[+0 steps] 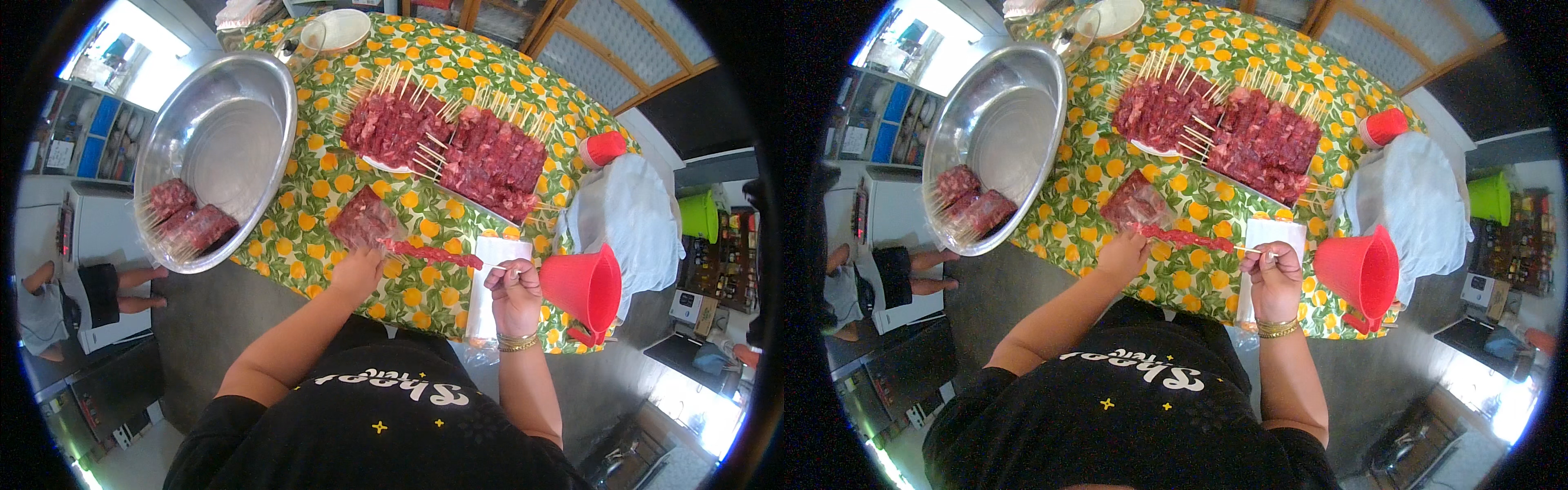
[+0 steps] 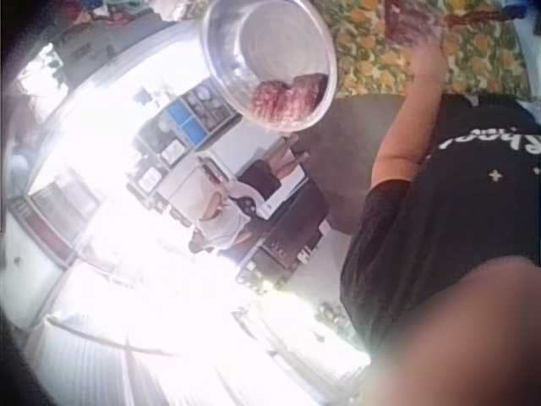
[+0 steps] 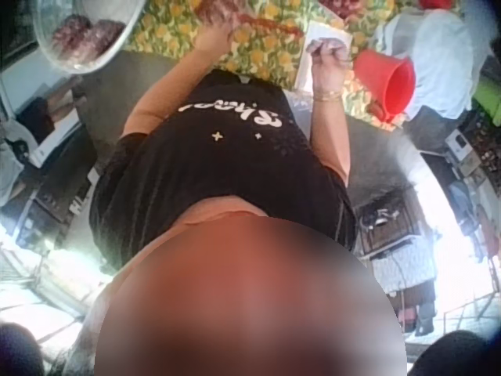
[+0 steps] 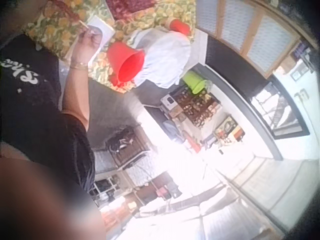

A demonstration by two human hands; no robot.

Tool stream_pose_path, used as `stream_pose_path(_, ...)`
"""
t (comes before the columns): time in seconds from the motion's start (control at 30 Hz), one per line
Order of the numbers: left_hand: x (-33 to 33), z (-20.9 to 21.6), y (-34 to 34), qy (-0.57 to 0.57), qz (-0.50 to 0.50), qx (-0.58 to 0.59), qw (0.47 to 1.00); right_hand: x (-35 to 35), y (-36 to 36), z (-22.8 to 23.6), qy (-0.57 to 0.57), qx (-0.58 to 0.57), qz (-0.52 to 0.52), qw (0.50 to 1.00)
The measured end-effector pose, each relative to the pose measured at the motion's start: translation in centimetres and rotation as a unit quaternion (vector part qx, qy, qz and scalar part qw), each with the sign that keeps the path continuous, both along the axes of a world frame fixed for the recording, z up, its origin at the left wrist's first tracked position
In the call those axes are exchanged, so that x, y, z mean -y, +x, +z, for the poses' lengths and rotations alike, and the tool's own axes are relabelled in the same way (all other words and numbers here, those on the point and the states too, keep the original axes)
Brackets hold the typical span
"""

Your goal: The person assembles raw meat onto wooden skewers at a table. They repeatedly pick up pieces of meat, thread them onto skewers, and place the finished skewers into a metal bowl. The person also briefly rinses a skewer at the sink and handles a plastic bag and a red cup.

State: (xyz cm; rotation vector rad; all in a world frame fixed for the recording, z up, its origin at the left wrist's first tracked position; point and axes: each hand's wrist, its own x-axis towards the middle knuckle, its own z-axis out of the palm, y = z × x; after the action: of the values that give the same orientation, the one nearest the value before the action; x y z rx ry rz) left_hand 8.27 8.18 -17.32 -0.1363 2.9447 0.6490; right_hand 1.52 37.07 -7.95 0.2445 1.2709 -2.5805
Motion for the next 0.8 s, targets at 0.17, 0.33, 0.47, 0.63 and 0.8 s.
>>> stream_pose_path(0.17,-1.2,3.9,-1.1,0.064,-0.081,0.007,0.995,1.5,-0.7,3.6,-0.044,-0.034,-0.013,0.998)
stream_pose_path(0.33,-2.1,13.3,-0.9,0.055,-0.302,-0.353,0.884,2.3,-1.4,6.4,-0.041,-0.085,-0.018,0.995)
stream_pose_path(0.47,-1.6,20.7,-2.1,0.039,-0.261,-0.468,0.843,2.8,-1.7,8.6,-0.042,-0.134,-0.036,0.990)
stream_pose_path(0.63,-2.1,26.0,-3.5,0.075,-0.191,-0.463,0.862,3.6,-2.0,11.1,-0.055,-0.188,-0.036,0.980)
stream_pose_path(0.8,-2.8,28.5,-2.6,0.060,-0.173,-0.410,0.893,3.7,-1.7,12.5,-0.062,-0.209,-0.032,0.975)
